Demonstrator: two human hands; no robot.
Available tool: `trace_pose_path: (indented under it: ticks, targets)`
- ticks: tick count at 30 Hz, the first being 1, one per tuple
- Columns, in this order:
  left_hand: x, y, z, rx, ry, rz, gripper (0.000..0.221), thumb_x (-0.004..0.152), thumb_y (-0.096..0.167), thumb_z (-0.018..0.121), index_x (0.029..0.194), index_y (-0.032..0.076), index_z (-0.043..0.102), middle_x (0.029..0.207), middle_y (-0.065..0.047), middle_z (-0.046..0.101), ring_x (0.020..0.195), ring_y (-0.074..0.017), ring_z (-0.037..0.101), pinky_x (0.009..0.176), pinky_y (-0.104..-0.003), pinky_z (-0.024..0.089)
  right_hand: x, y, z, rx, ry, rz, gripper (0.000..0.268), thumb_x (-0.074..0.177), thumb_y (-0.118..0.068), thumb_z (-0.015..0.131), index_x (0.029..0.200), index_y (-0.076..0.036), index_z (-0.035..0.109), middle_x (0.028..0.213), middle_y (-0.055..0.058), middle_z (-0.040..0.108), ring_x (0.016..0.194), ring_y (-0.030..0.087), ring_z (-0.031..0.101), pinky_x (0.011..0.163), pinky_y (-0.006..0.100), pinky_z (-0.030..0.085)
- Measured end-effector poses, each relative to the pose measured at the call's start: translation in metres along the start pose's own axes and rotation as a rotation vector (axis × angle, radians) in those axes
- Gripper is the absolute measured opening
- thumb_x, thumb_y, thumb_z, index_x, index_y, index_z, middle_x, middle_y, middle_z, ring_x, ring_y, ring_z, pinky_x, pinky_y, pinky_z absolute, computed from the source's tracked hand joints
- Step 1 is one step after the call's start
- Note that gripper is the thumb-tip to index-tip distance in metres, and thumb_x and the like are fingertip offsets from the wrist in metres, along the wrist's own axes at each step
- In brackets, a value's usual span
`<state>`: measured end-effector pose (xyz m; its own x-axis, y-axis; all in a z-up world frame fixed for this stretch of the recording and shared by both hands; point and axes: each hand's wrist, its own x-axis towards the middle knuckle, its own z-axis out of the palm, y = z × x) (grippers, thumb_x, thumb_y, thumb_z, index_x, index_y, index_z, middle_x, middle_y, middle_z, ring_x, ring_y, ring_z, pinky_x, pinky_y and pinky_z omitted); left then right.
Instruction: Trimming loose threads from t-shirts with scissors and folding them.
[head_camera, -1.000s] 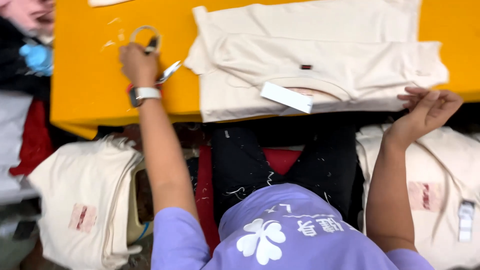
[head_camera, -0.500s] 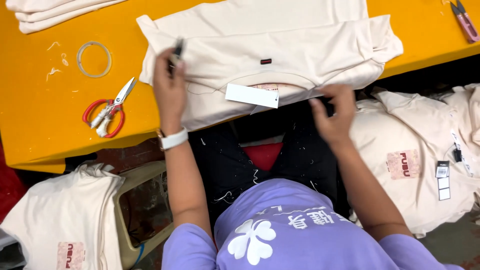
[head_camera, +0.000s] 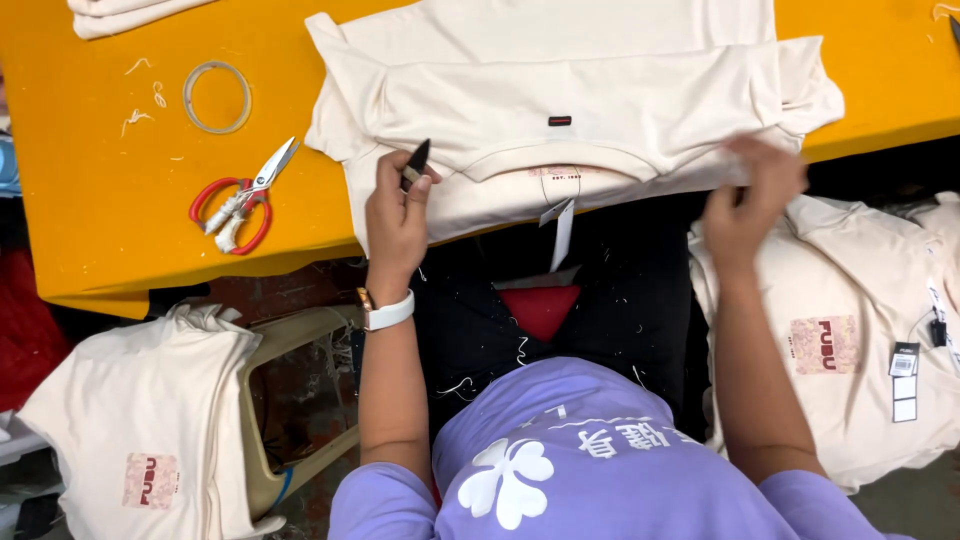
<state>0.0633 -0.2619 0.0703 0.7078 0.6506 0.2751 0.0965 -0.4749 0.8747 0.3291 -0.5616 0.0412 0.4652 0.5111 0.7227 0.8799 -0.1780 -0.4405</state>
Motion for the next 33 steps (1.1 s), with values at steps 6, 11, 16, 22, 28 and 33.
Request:
trace_pose_path:
  ticks: [6, 11, 16, 22, 28, 33]
  targets:
    - [0.001, 0.043, 0.093, 0.018, -0.285, 0.077, 0.036, 0.105, 0.037, 0.044, 0.129, 0.011, 0.047, 0.106, -0.005, 0.069, 0.089, -0.0248, 0.067, 0.076, -0.039, 0.048, 0.043, 0.083, -0.045, -0.062, -0.371, 0.130, 0.030, 0.097, 0.006, 0.063, 0.123, -0.006, 0.073, 0.141, 0.014, 0.055, 0.127, 0.041, 0.041, 0.113, 0.053, 0.033]
    - [0.017, 0.080, 0.167, 0.058, -0.401, 0.404, 0.039, 0.100, 0.041, 0.058, 0.111, 0.006, 0.045, 0.109, -0.011, 0.053, 0.093, -0.0292, 0.056, 0.076, -0.042, 0.046, 0.051, 0.128, -0.034, 0.052, -0.515, 0.353, 0.013, 0.102, -0.008, 0.077, 0.114, -0.004, 0.075, 0.122, 0.008, 0.058, 0.125, 0.028, 0.046, 0.115, 0.039, 0.034]
    - [0.035, 0.039, 0.206, 0.303, -0.238, 0.292, 0.020, 0.092, -0.004, 0.046, 0.109, 0.006, 0.048, 0.078, -0.007, 0.055, 0.062, -0.0290, 0.052, 0.047, -0.043, 0.033, 0.045, 0.139, -0.024, 0.123, -0.408, 0.442, 0.014, 0.110, -0.011, 0.063, 0.099, -0.005, 0.068, 0.111, -0.001, 0.059, 0.110, 0.022, 0.044, 0.103, 0.038, 0.033]
    - [0.036, 0.033, 0.204, 0.259, -0.253, 0.186, 0.028, 0.085, -0.005, 0.048, 0.111, 0.006, 0.047, 0.089, -0.010, 0.059, 0.070, -0.0330, 0.057, 0.052, -0.045, 0.038, 0.038, 0.147, -0.017, 0.062, -0.382, 0.441, 0.017, 0.110, -0.022, 0.060, 0.096, -0.014, 0.064, 0.109, -0.009, 0.058, 0.109, 0.020, 0.044, 0.101, 0.043, 0.023]
    - [0.035, 0.026, 0.207, 0.240, -0.231, 0.177, 0.028, 0.085, -0.001, 0.050, 0.111, 0.008, 0.045, 0.086, -0.010, 0.058, 0.069, -0.0354, 0.058, 0.052, -0.047, 0.038, 0.030, 0.155, -0.014, 0.059, -0.344, 0.349, 0.015, 0.110, -0.017, 0.063, 0.099, -0.009, 0.068, 0.110, -0.003, 0.058, 0.109, 0.024, 0.045, 0.097, 0.044, 0.027]
    - [0.036, 0.037, 0.196, 0.091, -0.240, 0.096, 0.019, 0.097, 0.017, 0.054, 0.111, 0.011, 0.043, 0.083, -0.003, 0.061, 0.065, -0.0266, 0.060, 0.053, -0.041, 0.040, 0.043, 0.088, -0.008, 0.009, -0.050, 0.227, 0.009, 0.098, 0.000, 0.060, 0.103, -0.003, 0.068, 0.113, 0.008, 0.056, 0.111, 0.030, 0.050, 0.096, 0.045, 0.034]
